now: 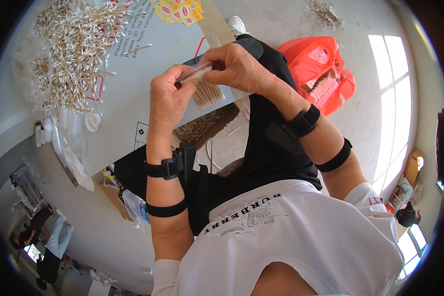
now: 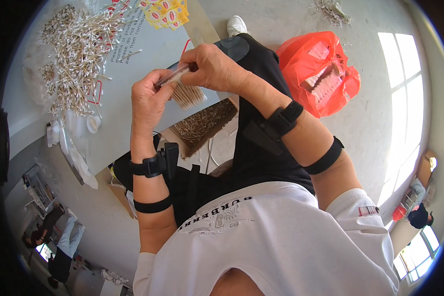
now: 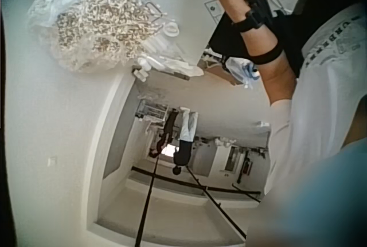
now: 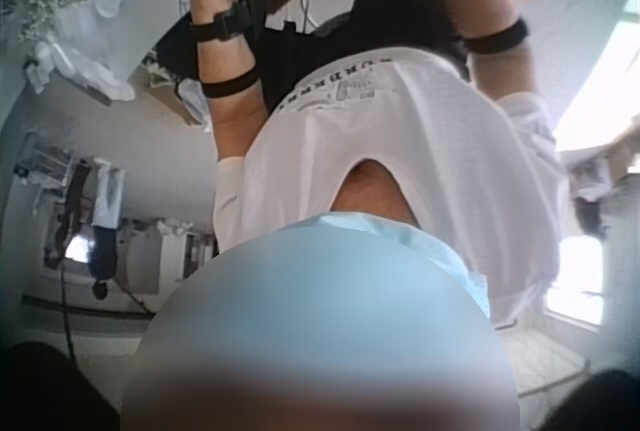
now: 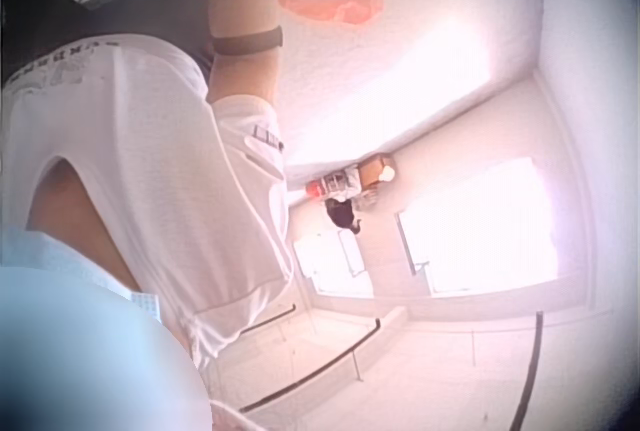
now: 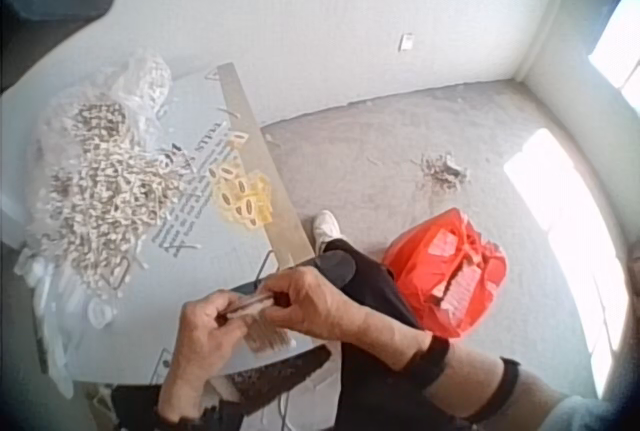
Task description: The recorder is seen counting and packaging cotton swabs into small plastic containers and then putting them into a larger plastic bag.
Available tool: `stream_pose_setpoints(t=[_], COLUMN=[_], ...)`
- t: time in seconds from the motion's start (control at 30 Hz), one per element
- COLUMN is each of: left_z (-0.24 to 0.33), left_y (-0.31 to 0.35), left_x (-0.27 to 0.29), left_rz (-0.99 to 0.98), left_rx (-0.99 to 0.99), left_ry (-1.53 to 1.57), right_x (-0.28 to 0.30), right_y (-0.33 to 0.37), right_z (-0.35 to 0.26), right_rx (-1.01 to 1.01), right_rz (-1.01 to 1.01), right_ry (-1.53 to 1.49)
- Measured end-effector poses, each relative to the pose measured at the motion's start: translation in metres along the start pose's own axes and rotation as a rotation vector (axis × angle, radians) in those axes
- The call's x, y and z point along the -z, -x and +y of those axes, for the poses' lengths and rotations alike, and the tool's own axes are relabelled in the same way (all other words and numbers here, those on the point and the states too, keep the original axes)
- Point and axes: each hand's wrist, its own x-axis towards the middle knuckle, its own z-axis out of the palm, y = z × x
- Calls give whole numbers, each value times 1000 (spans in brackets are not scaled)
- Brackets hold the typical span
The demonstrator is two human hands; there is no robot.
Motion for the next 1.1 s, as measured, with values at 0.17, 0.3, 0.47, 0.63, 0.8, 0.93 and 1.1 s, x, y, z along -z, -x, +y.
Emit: stream_pose_setpoints(t=[0.17,0.3,0.47,0.63,0.8,0.93,1.1], left_z=[3,5,8,1,-1,-7,-2], left_y=[1,2,3,9,21,23,16], left_x=[-4,-9,-13,-14,-23,-14,-5], left_rz=[27,94,150,266,256,189,107], left_rx=[7,-40,-88,-443,-269,-14,37], left_ry=[9,-21,-121,-385,-15,267,252], right_x=[-5,-10,-11,-6,-19,-20,-12], right_y=[1,3,6,15,25,27,24], right_z=[-3,3,4,3,14,15,6], right_rx=[30,170,234,176,90,3,-143], right_rz=[45,132,139,72,184,176,99], right_ry=[56,179,183,-35,-460,-472,-306])
